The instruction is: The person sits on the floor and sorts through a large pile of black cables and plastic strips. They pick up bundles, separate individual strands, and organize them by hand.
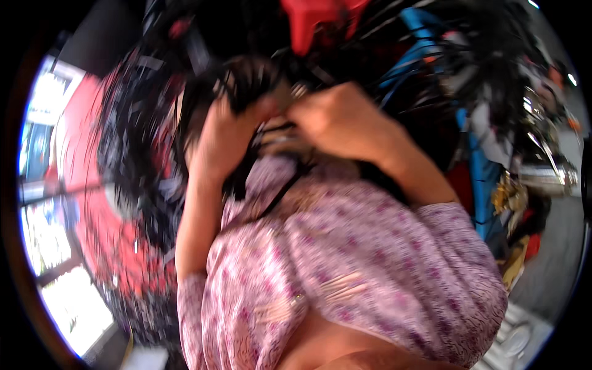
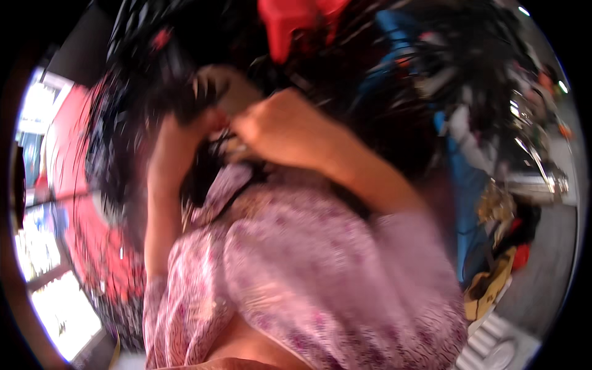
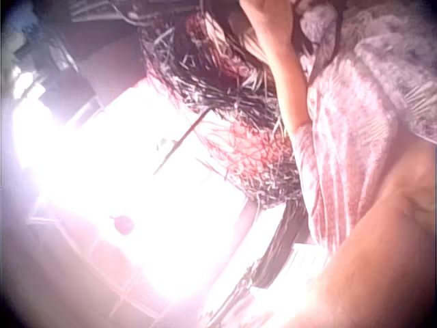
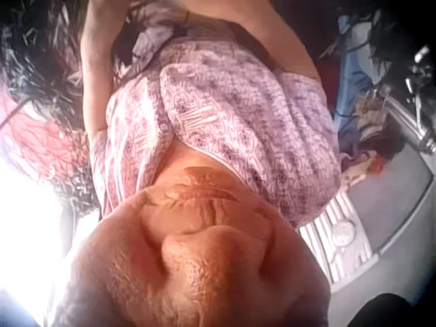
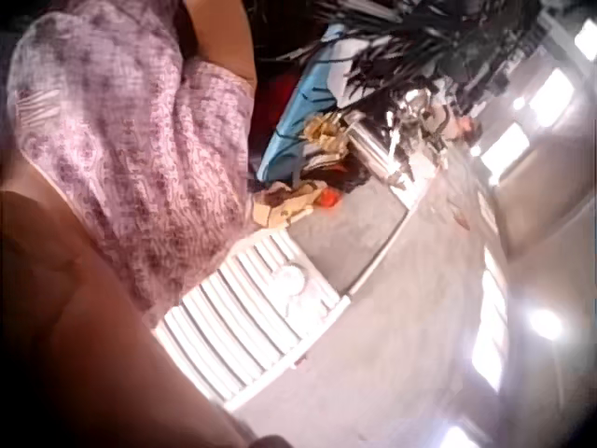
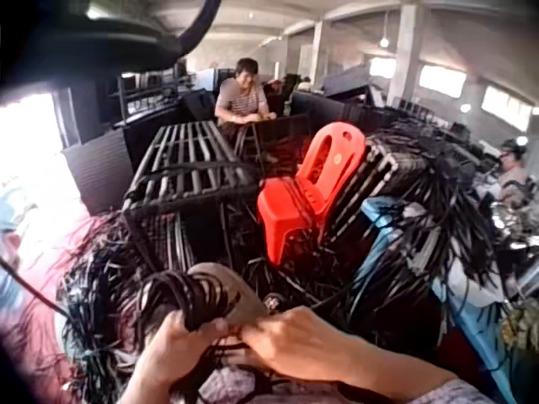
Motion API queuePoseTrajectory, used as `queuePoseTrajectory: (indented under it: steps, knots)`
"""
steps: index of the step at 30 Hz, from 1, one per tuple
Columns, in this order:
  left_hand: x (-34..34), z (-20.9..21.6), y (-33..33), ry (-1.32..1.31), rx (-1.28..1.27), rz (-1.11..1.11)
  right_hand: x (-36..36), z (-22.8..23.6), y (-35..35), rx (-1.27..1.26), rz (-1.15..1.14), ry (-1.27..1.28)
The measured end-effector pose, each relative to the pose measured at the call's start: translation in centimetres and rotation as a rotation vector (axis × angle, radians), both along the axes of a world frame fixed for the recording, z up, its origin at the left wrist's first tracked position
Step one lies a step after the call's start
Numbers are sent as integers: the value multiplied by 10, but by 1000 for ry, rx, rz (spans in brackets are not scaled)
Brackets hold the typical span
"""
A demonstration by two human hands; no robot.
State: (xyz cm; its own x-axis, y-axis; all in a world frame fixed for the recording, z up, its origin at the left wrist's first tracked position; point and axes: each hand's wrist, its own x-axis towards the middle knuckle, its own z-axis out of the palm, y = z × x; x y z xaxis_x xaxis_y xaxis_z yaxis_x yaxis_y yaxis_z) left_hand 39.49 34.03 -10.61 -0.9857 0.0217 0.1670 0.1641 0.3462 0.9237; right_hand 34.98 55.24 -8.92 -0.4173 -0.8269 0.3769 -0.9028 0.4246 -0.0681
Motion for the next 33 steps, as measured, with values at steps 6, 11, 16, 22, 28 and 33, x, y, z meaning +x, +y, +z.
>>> queuePoseTrajectory:
  steps: [6, 11, 16, 22, 28, 33]
  knots:
    - [-14, 4, 21, -289, 270, -87, -11, -10, 2, -248, -163, -58]
    - [1, 7, -9, -356, 520, -66, -55, 8, 82, -903, -736, 38]
    - [3, 20, -7, -402, 470, 22, -130, -55, 282, -1002, -1256, -53]
    - [-1, 2, -37, -473, 688, -202, -154, -87, 325, -997, -1463, -450]
    - [-7, 12, -34, -607, 440, -292, -168, -75, 320, -1290, -1276, -394]
    - [-9, 9, -38, -461, 826, -118, -123, -25, 285, -1507, -804, -290]
